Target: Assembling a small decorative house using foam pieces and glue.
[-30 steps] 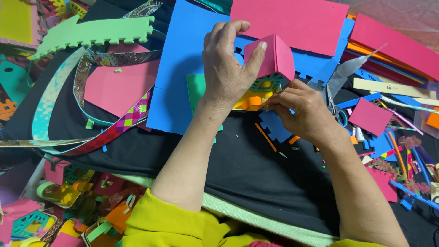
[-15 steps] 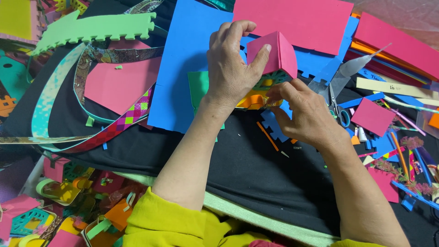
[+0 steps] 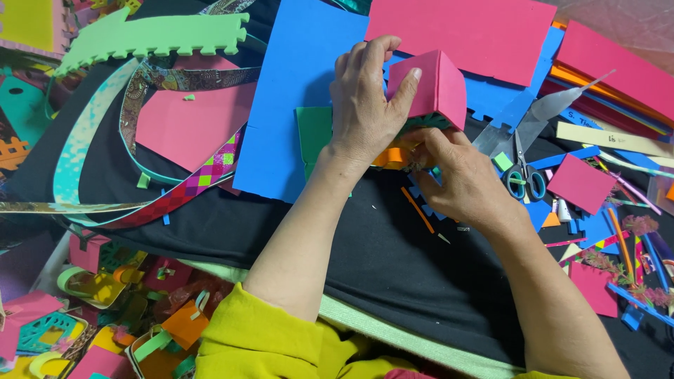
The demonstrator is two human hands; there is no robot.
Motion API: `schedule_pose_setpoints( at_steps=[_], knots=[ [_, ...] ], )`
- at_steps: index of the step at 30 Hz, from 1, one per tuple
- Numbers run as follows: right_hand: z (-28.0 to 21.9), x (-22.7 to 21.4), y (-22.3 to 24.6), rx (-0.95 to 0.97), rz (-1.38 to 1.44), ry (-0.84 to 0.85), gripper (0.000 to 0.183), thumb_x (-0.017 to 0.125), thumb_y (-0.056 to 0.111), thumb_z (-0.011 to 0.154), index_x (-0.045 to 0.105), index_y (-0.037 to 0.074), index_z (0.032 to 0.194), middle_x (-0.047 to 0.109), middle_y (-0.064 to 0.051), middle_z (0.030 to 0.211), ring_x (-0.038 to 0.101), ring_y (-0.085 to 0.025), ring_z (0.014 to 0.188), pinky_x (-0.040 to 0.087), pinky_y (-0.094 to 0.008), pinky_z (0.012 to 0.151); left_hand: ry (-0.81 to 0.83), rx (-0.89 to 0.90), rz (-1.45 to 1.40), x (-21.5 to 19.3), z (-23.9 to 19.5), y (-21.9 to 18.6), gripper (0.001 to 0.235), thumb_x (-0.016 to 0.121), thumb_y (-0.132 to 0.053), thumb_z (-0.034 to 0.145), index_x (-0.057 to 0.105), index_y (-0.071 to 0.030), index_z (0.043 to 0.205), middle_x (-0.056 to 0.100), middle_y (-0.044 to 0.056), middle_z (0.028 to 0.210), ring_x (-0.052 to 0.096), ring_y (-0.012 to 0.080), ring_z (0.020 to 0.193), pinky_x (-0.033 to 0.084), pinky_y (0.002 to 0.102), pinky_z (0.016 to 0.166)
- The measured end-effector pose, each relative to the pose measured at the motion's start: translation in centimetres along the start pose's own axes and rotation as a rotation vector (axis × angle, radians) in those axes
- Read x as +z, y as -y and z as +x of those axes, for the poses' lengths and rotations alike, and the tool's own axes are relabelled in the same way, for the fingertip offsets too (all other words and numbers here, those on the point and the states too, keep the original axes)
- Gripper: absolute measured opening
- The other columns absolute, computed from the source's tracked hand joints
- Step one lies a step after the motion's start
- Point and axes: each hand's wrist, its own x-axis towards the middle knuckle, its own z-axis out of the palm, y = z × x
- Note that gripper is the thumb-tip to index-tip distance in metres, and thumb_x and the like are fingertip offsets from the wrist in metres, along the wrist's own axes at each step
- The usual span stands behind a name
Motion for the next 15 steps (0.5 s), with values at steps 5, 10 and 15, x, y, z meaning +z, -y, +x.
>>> schedule_pose_setpoints(
  at_steps=[5, 10, 15],
  knots=[
    [-0.05, 0.65, -0.25, -0.022, 0.014, 0.004, 0.047, 0.063, 0.002, 0.086, 0.057, 0.014, 0.131, 0.065, -0.006, 0.102, 0.057, -0.029, 0.097, 0.053, -0.042, 0.062, -0.003, -0.008, 0.016, 0.40, -0.13, 0.37, 0.037, 0.062, -0.038, 0.101, 0.055, -0.013, 0.127, 0.068, 0.006, 0.119, 0.064, 0.0263, 0.108, 0.056, 0.041, 0.087],
    [-0.31, 0.26, -0.25, -0.032, 0.105, -0.065, 0.052, 0.073, 0.006, 0.083, 0.055, 0.006, 0.132, 0.065, -0.013, 0.121, 0.062, -0.029, 0.105, 0.056, -0.040, 0.082, -0.019, -0.003, 0.031, 0.47, -0.07, 0.37, 0.038, 0.064, -0.037, 0.100, 0.054, -0.013, 0.128, 0.068, 0.006, 0.119, 0.065, 0.0260, 0.109, 0.057, 0.041, 0.089],
    [-0.23, 0.74, -0.05, -0.097, 0.138, -0.095, 0.048, 0.070, 0.002, 0.084, 0.057, 0.005, 0.131, 0.067, -0.012, 0.116, 0.065, -0.027, 0.100, 0.056, -0.038, 0.083, -0.020, -0.012, 0.018, 0.79, -0.26, 0.56, 0.039, 0.065, -0.037, 0.100, 0.053, -0.014, 0.129, 0.067, 0.006, 0.122, 0.065, 0.0261, 0.110, 0.058, 0.042, 0.089]
  ],
)
